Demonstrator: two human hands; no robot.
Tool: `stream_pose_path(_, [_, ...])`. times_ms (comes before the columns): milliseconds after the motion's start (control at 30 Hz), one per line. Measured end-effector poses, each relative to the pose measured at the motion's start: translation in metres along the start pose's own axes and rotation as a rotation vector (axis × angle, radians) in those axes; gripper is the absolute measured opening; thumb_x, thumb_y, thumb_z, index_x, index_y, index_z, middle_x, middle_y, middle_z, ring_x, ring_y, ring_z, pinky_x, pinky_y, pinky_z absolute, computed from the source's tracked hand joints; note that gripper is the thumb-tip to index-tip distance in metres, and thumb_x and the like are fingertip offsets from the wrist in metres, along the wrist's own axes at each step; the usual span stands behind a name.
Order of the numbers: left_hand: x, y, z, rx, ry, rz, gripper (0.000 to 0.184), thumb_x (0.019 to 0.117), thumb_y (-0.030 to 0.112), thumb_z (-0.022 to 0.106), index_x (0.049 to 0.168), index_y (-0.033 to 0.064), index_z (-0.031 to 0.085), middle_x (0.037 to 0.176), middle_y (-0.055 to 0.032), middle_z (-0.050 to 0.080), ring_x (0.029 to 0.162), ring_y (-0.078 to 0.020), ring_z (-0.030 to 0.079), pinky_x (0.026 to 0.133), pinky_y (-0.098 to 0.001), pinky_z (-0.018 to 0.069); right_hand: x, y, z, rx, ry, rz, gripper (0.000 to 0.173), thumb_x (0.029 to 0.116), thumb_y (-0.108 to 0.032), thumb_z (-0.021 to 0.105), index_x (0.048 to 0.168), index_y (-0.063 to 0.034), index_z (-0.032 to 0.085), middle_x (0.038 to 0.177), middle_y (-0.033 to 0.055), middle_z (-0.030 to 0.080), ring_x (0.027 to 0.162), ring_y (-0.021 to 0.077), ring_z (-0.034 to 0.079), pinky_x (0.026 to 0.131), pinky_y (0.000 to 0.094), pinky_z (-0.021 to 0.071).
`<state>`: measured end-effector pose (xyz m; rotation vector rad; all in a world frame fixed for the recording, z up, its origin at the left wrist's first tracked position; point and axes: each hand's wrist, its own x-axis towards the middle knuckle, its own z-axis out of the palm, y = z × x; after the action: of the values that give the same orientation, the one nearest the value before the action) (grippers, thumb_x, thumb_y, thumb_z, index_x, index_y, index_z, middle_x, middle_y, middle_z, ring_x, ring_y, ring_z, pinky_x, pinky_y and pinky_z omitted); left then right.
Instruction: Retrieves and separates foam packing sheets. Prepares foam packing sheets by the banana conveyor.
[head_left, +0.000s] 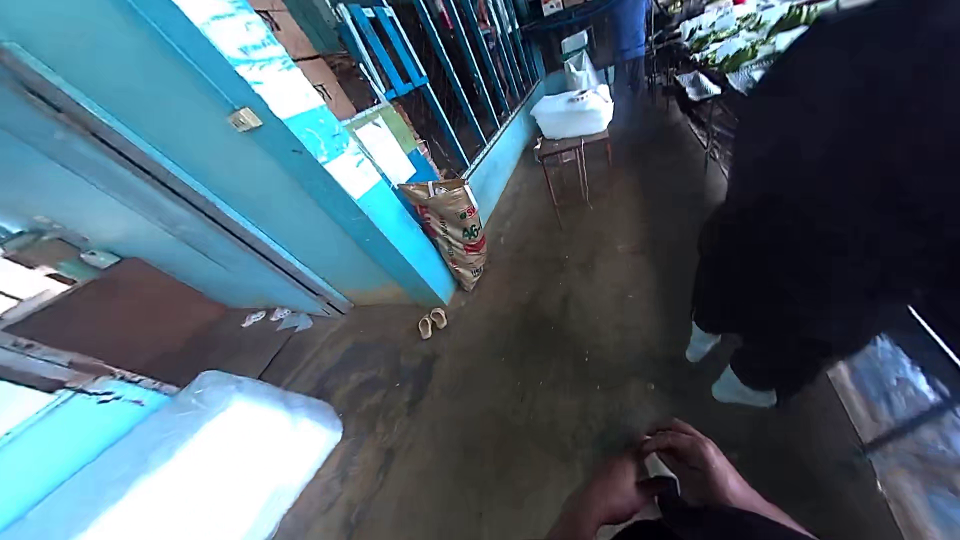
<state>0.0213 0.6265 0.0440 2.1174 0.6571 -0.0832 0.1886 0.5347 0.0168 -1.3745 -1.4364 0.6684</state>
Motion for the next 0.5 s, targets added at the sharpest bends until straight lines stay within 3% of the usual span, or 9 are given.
stream_pose_path(100, [0.062, -0.04, -0.073, -0.049, 0.116, -0.072, 0.06, 0.0972, 0.019, 0.067, 0.151, 0.0017, 0.046, 0.156, -0.0263, 0.042, 0.143, -0.0383, 0.044, 0.118, -0.0505, 0.037, 0.121, 0.031, -0.027, 0.065, -0.096, 0.035, 0.019, 0.0918, 0.002, 0.063, 0.102, -0.0009, 0.079, 0.114, 0.0179, 0.071, 0.103, 0.0206, 0.07, 0.089, 0.03, 0.0581])
stream_pose_path(200, [0.118, -0.067, -0.159, 0.04, 0.192, -0.257, 0.061, 0.0997, 0.021, 0.066, 0.154, 0.0042, 0.043, 0.159, -0.0225, 0.04, 0.144, -0.0371, 0.044, 0.118, -0.0513, 0.0377, 0.264, 0.052, -0.057, 0.062, -0.25, 0.0, 0.019, 0.0964, 0.0, 0.06, 0.108, 0.0024, 0.075, 0.115, 0.0185, 0.071, 0.104, 0.0218, 0.07, 0.094, 0.0329, 0.0572])
stream_pose_path(267, [0.144, -0.084, -0.2, 0.038, 0.243, -0.277, 0.061, 0.1005, 0.024, 0.065, 0.155, 0.0053, 0.042, 0.16, -0.0204, 0.04, 0.146, -0.0338, 0.042, 0.119, -0.0493, 0.0362, 0.346, 0.055, -0.066, 0.099, -0.303, 0.011, 0.021, 0.0978, 0.001, 0.057, 0.112, 0.0052, 0.072, 0.114, 0.0196, 0.069, 0.102, 0.0203, 0.067, 0.092, 0.032, 0.056])
stream_pose_path(367, [0.19, -0.12, -0.259, -0.082, 0.337, -0.262, 0.063, 0.0996, 0.021, 0.065, 0.155, 0.0058, 0.041, 0.161, -0.0198, 0.038, 0.147, -0.0316, 0.042, 0.119, -0.0469, 0.0371, 0.46, 0.069, -0.061, 0.122, -0.355, -0.014, 0.021, 0.0992, 0.001, 0.056, 0.112, 0.0054, 0.072, 0.115, 0.0203, 0.068, 0.1, 0.0192, 0.066, 0.09, 0.0296, 0.0554])
stream_pose_path(500, [0.283, -0.207, -0.346, -0.387, 0.361, -0.286, 0.069, 0.099, 0.021, 0.065, 0.159, 0.0067, 0.034, 0.161, -0.0203, 0.036, 0.134, -0.0351, 0.054, 0.108, -0.0499, 0.0475, 0.59, 0.118, -0.036, 0.143, -0.46, -0.084, 0.019, 0.0987, -0.002, 0.059, 0.109, 0.0029, 0.074, 0.12, 0.0194, 0.068, 0.106, 0.0205, 0.067, 0.094, 0.0313, 0.0559])
